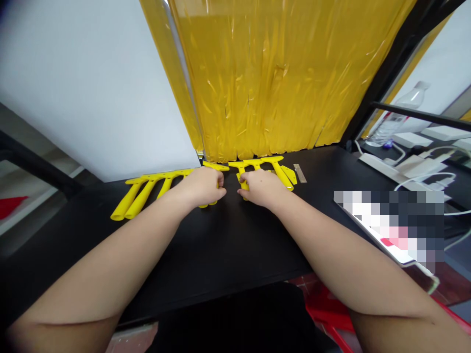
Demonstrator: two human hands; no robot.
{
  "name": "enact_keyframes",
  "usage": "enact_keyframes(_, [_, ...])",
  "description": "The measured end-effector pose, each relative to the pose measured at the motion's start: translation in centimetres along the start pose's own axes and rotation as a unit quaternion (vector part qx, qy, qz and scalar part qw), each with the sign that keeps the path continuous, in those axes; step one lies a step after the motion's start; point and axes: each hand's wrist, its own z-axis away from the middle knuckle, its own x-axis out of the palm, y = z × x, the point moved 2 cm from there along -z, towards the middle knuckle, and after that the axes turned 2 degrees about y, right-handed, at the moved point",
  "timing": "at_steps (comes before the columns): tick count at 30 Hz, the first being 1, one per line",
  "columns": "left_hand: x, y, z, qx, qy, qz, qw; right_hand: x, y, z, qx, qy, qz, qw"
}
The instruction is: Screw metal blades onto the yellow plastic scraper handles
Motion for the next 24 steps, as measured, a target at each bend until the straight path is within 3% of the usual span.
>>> enact_keyframes(3, [-1.6,-0.2,1.5,-0.007,-0.014,-0.026,1.000,-0.1,-0.1,0.0,0.001,-0.002,-0.002,1.000])
enact_keyframes(7, [-1.6,-1.1,4.3,-0.001,0.016,-0.036,0.999,-0.3,-0.2,0.2,-0.002,-0.010,-0.008,1.000])
enact_keyframes(9, [-0.9,-1.6,6.7,0.008,0.035,-0.038,0.999,-0.4,-0.2,0.2,-0.004,-0.015,-0.007,1.000])
enact_keyframes(15, [1.5,-2.5,16.7,0.025,0.013,0.047,0.999,-1.0,-0.1,0.6,-0.010,-0.023,-0.005,1.000])
enact_keyframes(18, [3.2,-3.4,20.9,-0.004,0.016,0.095,0.995,-1.4,0.2,0.8,-0.021,-0.025,-0.007,0.999])
enact_keyframes(24, [5.6,-5.6,24.4,-0.067,0.042,0.131,0.988,-1.1,0.5,0.8,-0.019,-0.062,0.011,0.998])
